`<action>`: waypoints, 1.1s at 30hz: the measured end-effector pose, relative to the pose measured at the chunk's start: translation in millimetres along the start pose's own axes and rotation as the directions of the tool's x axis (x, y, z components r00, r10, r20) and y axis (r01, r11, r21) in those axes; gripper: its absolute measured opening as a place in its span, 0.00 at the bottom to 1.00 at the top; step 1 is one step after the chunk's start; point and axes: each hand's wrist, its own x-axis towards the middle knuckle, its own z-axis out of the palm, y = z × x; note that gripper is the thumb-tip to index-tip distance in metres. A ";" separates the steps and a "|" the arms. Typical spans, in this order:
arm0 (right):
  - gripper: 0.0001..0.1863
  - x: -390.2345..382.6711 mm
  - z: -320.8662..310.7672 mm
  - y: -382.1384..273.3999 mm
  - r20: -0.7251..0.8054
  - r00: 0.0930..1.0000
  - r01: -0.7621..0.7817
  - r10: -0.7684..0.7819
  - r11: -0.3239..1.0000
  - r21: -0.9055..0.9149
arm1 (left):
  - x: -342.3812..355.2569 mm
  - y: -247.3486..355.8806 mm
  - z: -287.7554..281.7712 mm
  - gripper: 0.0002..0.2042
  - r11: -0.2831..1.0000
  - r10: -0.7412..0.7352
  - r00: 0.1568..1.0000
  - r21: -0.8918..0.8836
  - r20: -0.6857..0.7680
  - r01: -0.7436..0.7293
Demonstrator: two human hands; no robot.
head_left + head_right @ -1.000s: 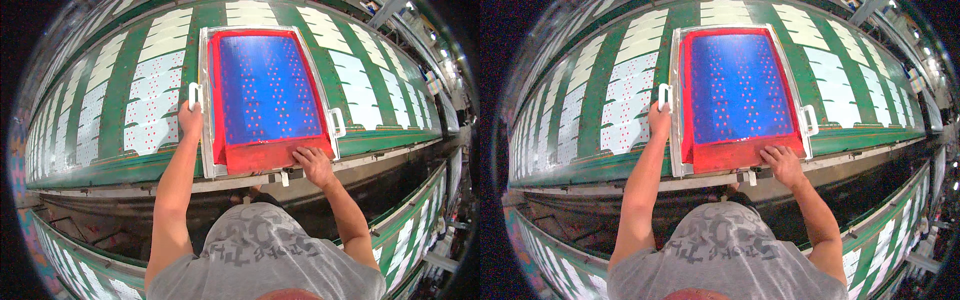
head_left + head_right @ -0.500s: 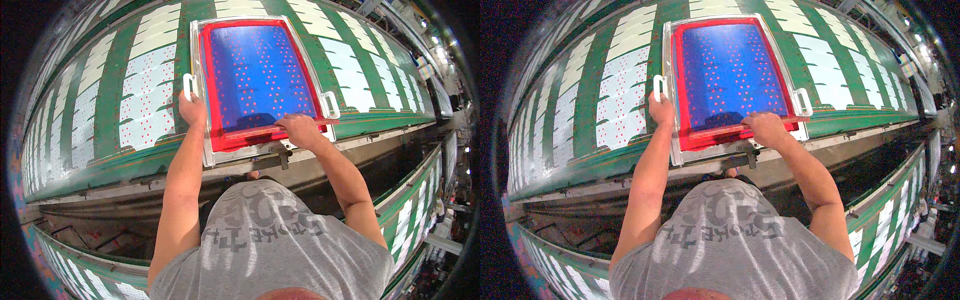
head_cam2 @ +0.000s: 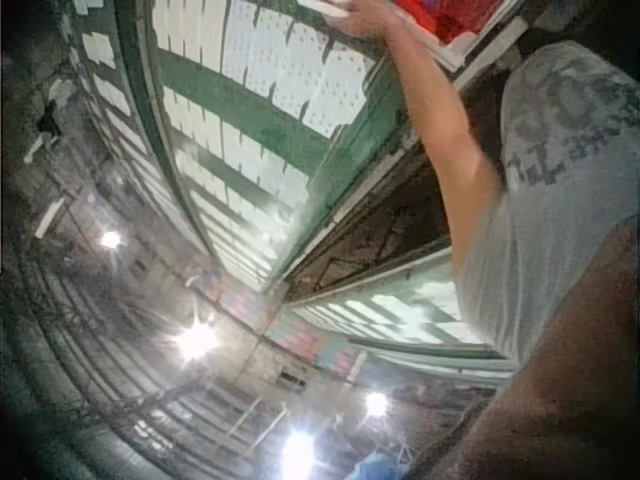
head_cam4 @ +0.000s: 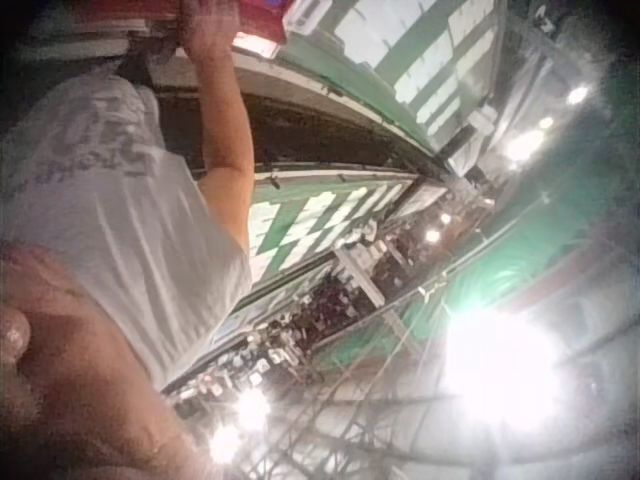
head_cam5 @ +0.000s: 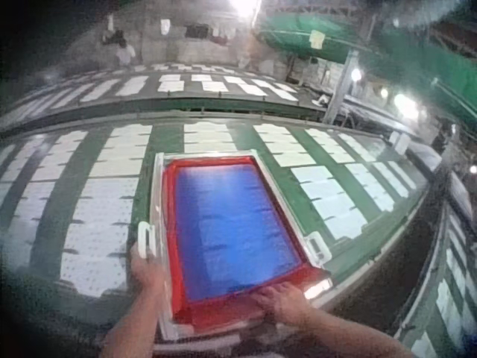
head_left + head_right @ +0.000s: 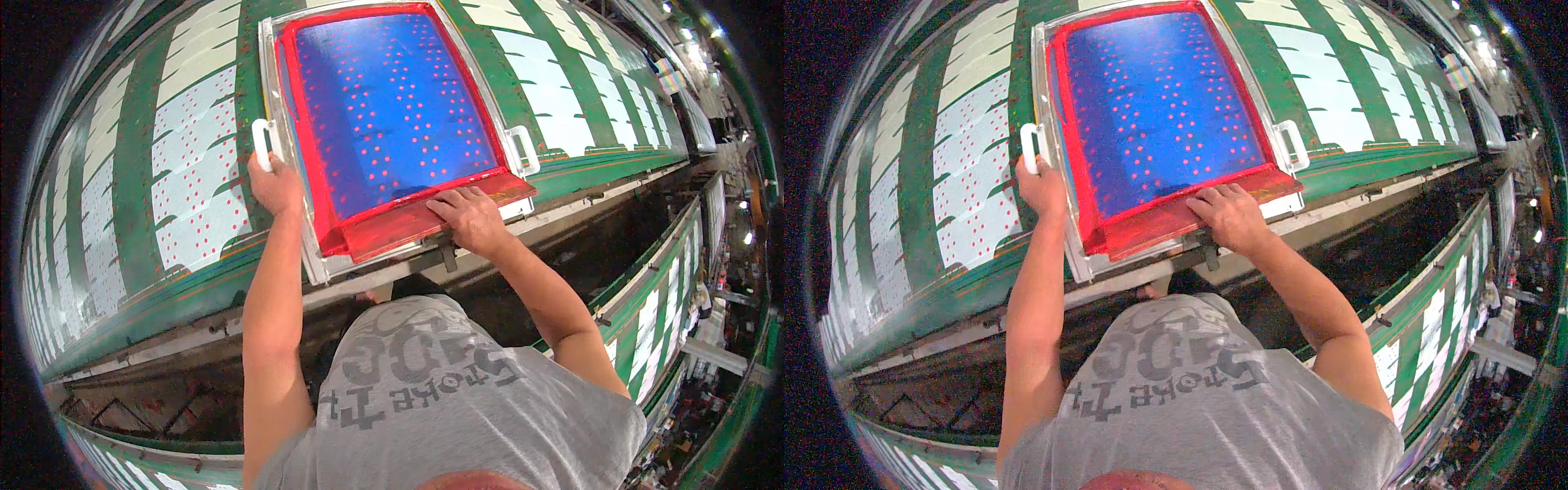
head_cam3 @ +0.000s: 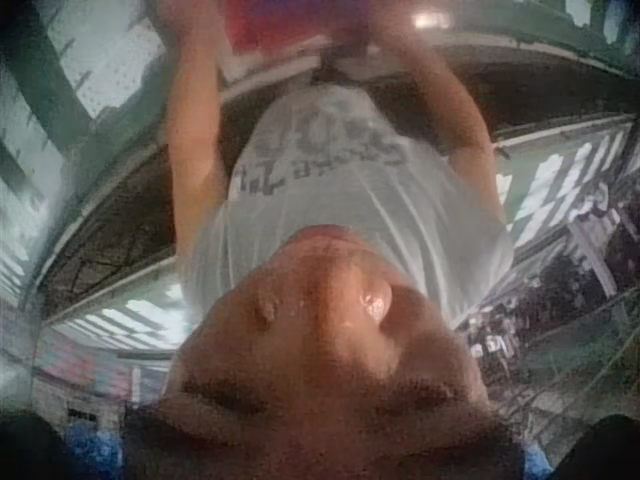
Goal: The person uses a squeegee to spread ink across a screen printing frame placed over a white sheet on a green conveyor belt. The person repeatedly pulls the squeegee across the screen to transfer the pattern onto the sheet below.
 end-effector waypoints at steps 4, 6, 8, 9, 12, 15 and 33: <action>0.21 38.6 10.6 29.0 -0.074 0.996 0.054 -0.057 0.998 -0.039 | -2.3 5.0 -2.3 0.17 0.996 -0.055 0.997 -0.074 0.045 0.058; 0.22 66.7 15.8 49.2 -0.056 0.997 0.046 -0.047 0.999 -0.016 | -2.6 6.3 -2.2 0.17 1.000 -0.015 1.000 -0.024 0.026 0.016; 0.22 97.4 21.9 70.0 -0.042 0.998 0.054 -0.054 0.999 -0.008 | -3.4 5.3 -1.2 0.18 1.000 -0.014 1.000 -0.020 0.013 0.014; 0.19 116.0 24.9 81.5 -0.063 0.996 0.064 -0.066 0.997 -0.033 | -2.0 3.6 -2.0 0.18 1.000 -0.017 1.000 0.001 0.021 0.017; 0.10 179.5 34.6 116.7 -0.117 0.987 0.105 -0.114 0.991 -0.080 | -1.8 0.9 -2.0 0.18 0.999 -0.014 1.000 -0.047 0.027 0.015; 0.10 249.7 45.4 153.6 -0.067 0.993 0.086 -0.092 0.992 -0.092 | -1.5 5.0 0.6 0.17 1.000 -0.016 1.000 -0.001 0.002 0.016; 0.21 500.4 52.3 291.8 -0.001 1.000 0.021 -0.022 0.985 -0.171 | -3.4 15.7 2.7 0.17 0.959 -0.109 0.993 0.257 -0.045 0.117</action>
